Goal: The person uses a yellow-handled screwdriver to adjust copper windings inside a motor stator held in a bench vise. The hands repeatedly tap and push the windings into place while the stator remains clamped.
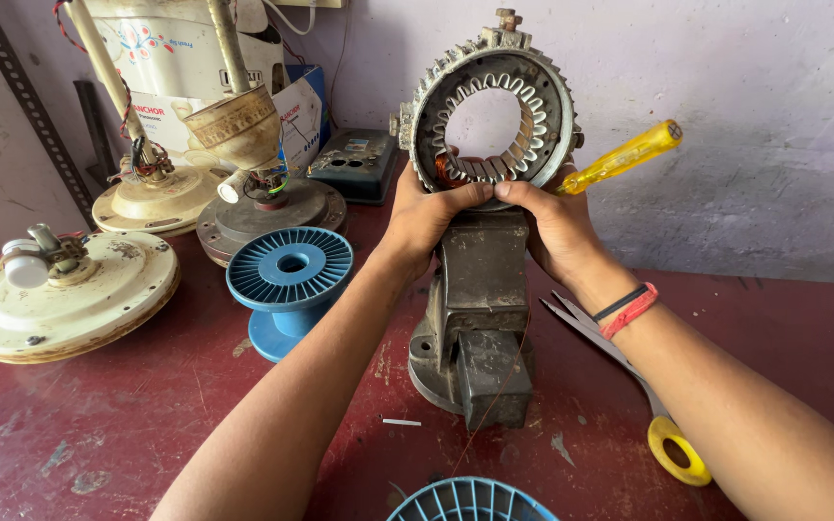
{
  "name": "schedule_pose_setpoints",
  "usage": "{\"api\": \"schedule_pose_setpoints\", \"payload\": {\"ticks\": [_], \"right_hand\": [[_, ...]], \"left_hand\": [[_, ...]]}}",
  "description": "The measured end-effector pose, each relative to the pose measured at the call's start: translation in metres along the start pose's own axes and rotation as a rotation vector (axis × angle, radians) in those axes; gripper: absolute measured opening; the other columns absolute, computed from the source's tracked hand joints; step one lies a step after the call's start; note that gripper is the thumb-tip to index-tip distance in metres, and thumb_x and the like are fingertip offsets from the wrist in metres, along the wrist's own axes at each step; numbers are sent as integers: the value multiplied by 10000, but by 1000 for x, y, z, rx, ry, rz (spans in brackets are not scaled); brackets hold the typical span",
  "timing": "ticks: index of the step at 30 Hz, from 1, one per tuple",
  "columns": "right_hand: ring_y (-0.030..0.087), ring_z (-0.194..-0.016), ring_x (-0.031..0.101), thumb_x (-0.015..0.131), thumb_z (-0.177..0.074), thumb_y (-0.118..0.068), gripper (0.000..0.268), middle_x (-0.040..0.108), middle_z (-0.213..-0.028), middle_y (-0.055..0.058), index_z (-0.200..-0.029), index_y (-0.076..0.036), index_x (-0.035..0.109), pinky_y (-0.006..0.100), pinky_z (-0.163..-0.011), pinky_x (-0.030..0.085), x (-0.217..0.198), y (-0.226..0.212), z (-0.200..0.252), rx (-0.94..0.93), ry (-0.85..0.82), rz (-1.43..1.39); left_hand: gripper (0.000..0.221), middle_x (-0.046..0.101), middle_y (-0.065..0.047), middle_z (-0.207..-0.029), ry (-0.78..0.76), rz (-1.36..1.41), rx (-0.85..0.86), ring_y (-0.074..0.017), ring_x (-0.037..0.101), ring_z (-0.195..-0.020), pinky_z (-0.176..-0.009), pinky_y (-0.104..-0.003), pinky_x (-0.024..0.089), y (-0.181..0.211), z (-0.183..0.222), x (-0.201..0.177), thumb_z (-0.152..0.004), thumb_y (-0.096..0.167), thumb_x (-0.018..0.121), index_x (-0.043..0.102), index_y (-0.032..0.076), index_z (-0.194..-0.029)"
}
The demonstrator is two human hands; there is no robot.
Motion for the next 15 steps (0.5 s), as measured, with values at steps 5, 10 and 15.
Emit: {"api": "schedule_pose_setpoints", "payload": {"ticks": [5, 10, 15], "right_hand": [[152, -968, 670, 762, -828, -36, 387, 686, -1071, 51, -1191, -37, 630, 320, -886, 573, -1, 2, -1, -57, 2, -25], [122, -986, 657, 768, -855, -40, 368, 687, -1084, 25, -1198, -26, 635, 300, -912, 564, -6, 3, -5, -137, -18, 99], [120, -998, 658, 771, -846, -43, 378, 688, -1097, 18, -1198, -43, 635, 294, -920, 565, -6, 3, -7, -154, -36, 111]], "left_hand": [[618, 703, -149, -1106, -8, 5, 46, -242, 720, -974, -856, -374, 620, 2, -1, 0, -711, 10, 828, 528, 2, -1250], [603, 706, -155, -1094, -33, 23, 30, -252, 726, -959, -851, -381, 626, 1, -2, 0, -712, -15, 810, 530, -5, -1246], [586, 712, -153, -1069, -51, 45, 19, -259, 730, -938, -828, -383, 632, 2, -3, 2, -705, -21, 807, 548, -23, -1231]]}}
Point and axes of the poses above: each hand's wrist, its own z-axis away from the middle knuckle, its own x-axis out of the palm, y = z × x, the point moved 7 cm from there along -z, towards the middle knuckle
